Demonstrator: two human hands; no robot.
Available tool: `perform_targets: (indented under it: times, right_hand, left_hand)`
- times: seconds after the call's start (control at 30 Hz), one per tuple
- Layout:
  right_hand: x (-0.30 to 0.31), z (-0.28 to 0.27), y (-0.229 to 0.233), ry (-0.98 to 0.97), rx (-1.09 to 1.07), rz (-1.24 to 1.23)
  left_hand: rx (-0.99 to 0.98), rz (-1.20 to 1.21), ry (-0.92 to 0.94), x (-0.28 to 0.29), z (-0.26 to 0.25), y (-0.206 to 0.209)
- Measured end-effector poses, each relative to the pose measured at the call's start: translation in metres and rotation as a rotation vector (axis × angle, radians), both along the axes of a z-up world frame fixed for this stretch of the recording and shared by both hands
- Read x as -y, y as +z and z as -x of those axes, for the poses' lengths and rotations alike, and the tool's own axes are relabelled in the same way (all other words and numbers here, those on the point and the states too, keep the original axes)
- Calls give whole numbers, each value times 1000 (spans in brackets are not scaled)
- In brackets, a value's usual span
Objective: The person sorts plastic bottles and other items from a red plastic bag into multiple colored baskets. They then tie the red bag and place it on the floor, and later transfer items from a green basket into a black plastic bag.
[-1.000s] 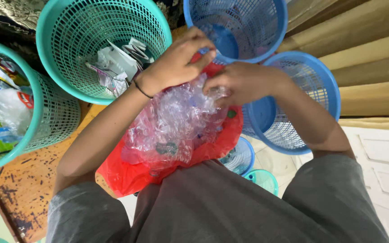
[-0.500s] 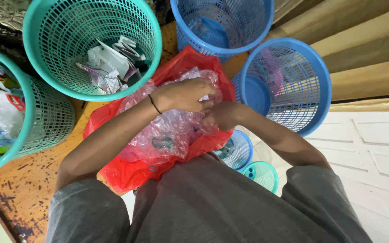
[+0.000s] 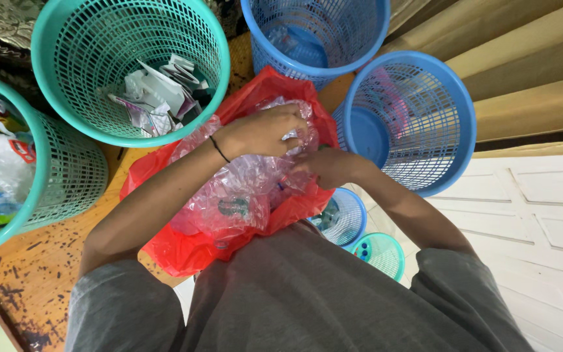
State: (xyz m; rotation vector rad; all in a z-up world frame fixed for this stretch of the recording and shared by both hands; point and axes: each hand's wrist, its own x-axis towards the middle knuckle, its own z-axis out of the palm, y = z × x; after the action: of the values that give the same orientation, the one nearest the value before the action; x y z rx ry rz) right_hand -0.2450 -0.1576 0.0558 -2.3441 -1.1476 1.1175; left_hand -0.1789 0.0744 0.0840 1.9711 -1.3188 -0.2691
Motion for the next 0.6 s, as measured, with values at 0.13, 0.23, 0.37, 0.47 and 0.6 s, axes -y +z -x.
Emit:
perform_targets:
  times: [0.13, 0.23, 0.37, 0.47, 0.6]
  right_hand:
    - [-1, -11, 33, -24, 19, -134]
    - [1, -25, 52, -23, 29, -181]
    - [10, -46, 78, -105, 130, -195]
    - [22, -70, 93, -127, 251, -211]
    - [27, -108, 92, -308, 178, -431]
  left_hand:
    - [90, 83, -2, 2, -7, 3]
    - [-15, 63, 21, 1, -15, 7]
    - [27, 115, 72, -2, -34, 14]
    - [-11, 96, 122, -9, -56, 16]
    - [147, 235, 226, -1, -86, 11]
